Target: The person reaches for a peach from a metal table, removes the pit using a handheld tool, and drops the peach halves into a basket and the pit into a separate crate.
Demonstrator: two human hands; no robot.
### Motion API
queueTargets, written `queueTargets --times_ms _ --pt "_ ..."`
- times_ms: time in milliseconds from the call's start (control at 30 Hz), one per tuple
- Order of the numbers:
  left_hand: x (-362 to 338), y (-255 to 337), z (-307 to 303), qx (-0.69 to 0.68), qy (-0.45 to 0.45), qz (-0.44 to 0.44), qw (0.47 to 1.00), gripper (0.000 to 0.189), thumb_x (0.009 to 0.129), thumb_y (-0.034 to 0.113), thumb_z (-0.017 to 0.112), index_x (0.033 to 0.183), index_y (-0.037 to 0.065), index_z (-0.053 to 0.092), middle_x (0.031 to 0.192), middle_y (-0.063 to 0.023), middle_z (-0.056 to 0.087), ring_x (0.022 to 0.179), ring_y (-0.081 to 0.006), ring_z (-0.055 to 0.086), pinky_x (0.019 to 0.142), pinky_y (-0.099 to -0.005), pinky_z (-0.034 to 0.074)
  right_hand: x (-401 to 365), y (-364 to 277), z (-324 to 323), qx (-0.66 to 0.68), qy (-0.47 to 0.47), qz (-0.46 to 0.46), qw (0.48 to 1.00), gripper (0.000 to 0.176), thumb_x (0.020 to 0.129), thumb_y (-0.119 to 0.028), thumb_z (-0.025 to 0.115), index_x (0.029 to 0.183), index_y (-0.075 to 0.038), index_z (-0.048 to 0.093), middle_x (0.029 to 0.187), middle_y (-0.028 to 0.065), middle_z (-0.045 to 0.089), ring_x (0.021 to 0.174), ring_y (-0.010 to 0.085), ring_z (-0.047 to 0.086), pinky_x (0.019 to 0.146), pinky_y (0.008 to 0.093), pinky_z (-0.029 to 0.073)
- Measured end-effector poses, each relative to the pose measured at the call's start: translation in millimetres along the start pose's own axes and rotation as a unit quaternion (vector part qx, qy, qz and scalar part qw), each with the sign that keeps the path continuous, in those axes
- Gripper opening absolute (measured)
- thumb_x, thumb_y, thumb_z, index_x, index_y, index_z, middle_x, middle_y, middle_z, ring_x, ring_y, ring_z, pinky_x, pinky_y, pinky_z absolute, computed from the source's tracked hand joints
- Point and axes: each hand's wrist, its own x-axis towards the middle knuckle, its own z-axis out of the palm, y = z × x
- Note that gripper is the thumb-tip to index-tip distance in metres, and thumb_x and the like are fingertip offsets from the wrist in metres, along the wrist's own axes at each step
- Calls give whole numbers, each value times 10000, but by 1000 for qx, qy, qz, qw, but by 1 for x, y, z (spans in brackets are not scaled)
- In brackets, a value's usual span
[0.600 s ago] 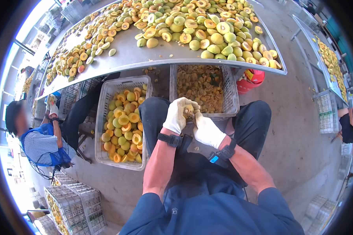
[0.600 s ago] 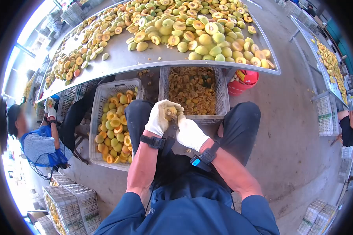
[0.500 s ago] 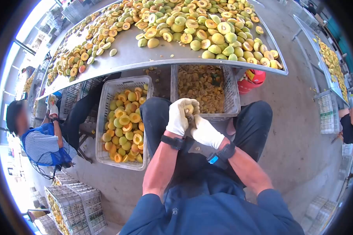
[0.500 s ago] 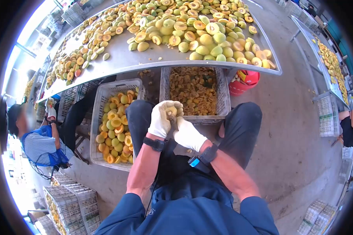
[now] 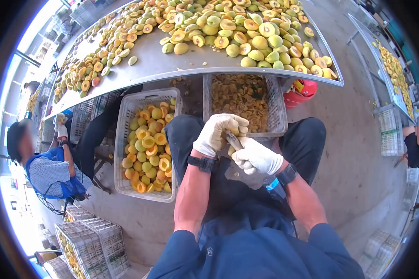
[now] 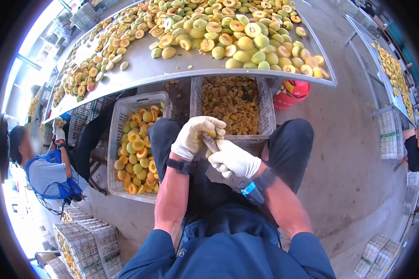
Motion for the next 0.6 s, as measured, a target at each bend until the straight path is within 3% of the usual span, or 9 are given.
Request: queueTargets --times_ms 133,200,233,300,333,467,533,600 --pt "-2 -1 0 3 -44 4 999 371 748 117 589 1039 -103 657 870 -187 686 754 -281 666 737 -371 566 -1 7 -1 133 -29 8 991 89 916 -89 556 948 -98 473 668 -49 389 467 20 323 376 187 260" --pt "-5 3 10 18 -36 41 998 421 861 180 584 1194 -77 589 992 -193 681 824 -273 669 762 -372 573 1 9 -3 160 -31 -5 987 79 928 -88 550 962 -93 479 675 -50 394 464 16 323 374 182 261" --pt "-5 2 15 21 -37 45 998 421 861 180 584 1194 -77 589 992 -193 681 824 -273 669 762 -372 573 2 8 -5 188 -32 -13 982 69 939 -87 544 975 -88 485 682 -50 399 462 13 322 372 176 261" --pt "-7 -7 23 -35 9 147 988 469 976 284 529 1320 -33 495 1112 -189 652 901 -260 663 787 -368 579 3 8 -11 242 -54 -28 968 66 942 -72 528 1000 -71 497 680 -44 404 455 16 338 360 174 265" --pt "-6 -14 20 14 -2 179 984 475 1021 342 476 1346 -5 474 1173 -186 628 955 -247 651 803 -366 580 3 7 -13 298 -74 -39 951 81 944 -57 512 1025 -54 510 678 -37 408 449 18 353 348 172 269" --pt "-8 -24 15 111 42 223 967 453 1025 368 471 1293 7 524 1008 -151 673 779 -182 664 707 -300 581 3 8 -12 326 -117 -6 938 28 956 -73 502 981 -71 489 679 -46 400 447 10 325 358 166 269" --pt "-6 -26 15 141 83 241 957 387 1020 339 500 1189 1 583 871 -105 679 628 -91 604 592 -223 506 6 12 -14 345 -162 -11 925 36 955 -68 498 991 -64 493 666 -47 393 440 14 326 346 169 262" --pt "-3 -27 16 124 77 238 960 379 1023 341 494 1155 1 595 844 -103 672 614 -96 602 586 -223 507 7 11 -16 354 -175 -7 918 34 953 -62 496 987 -60 503 661 -48 391 438 14 331 341 170 262"
